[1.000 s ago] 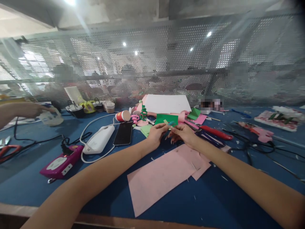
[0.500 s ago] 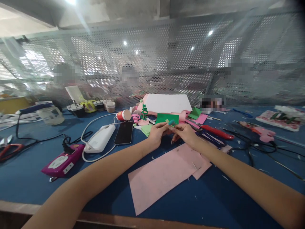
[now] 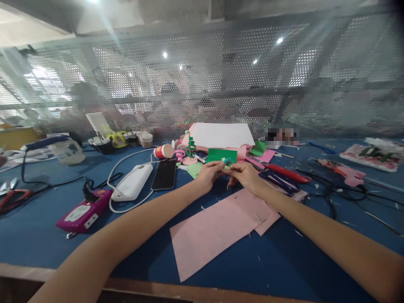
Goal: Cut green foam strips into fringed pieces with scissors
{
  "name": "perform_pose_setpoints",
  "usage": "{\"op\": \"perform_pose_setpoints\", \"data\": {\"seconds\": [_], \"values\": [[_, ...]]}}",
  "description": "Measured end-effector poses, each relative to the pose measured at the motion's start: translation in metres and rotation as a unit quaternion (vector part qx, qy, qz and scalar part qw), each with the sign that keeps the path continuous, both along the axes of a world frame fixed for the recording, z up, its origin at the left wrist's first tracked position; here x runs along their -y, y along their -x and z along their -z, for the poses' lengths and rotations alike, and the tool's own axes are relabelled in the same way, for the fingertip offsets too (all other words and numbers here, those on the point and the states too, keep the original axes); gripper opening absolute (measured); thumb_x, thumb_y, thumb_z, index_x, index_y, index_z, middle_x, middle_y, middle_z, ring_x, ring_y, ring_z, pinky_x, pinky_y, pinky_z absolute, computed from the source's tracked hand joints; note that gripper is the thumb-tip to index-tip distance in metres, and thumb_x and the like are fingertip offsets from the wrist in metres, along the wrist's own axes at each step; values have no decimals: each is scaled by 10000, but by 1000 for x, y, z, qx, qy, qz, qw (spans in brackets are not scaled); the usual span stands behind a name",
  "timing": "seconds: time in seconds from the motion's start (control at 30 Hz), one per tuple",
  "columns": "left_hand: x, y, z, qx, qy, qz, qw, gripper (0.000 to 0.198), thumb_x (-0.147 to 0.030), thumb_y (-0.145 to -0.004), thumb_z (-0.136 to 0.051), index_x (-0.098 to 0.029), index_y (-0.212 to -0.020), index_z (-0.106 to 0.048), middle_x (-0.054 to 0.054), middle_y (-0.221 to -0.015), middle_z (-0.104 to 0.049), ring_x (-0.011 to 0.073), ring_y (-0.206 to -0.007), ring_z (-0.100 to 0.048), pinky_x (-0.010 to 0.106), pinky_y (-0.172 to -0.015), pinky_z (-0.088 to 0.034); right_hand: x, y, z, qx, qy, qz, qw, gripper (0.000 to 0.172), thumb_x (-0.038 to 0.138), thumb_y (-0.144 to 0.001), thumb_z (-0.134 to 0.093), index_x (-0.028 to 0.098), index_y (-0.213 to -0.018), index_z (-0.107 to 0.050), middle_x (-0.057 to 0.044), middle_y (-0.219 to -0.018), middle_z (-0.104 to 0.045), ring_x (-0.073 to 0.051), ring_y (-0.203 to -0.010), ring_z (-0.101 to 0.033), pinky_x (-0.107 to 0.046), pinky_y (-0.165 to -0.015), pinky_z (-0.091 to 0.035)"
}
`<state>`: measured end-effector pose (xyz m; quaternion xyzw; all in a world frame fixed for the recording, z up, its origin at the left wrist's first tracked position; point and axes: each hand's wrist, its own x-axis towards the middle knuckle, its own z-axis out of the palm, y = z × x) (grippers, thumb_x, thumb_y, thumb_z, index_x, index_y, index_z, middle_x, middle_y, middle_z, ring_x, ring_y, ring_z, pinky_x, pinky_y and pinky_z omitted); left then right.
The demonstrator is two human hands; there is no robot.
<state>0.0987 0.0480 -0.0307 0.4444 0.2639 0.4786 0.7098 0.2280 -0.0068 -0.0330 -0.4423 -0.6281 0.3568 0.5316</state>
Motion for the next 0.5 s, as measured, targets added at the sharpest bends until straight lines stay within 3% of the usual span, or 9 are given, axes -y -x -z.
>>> {"op": "perform_pose_setpoints", "data": {"seconds": [0.33, 0.5], "values": [[-3, 3, 1, -17, -52, 106, 993, 135, -178, -539, -767, -125, -632, -685, 25, -634, -662, 119, -632, -588, 267, -734, -444, -3, -4, 1, -37, -38, 62, 997, 302, 486, -633, -696, 192, -704, -708, -9, -502, -632, -158, -405, -578, -286, -428, -495], [0, 4, -1, -17, -45, 113, 992, 79, -128, -558, -744, -140, -618, -694, 29, -666, -675, 123, -652, -594, 279, -760, -452, -2, -5, 1, -49, -33, 74, 996, 291, 467, -605, -721, 183, -659, -696, -10, -491, -619, -154, -400, -570, -280, -412, -492]]}}
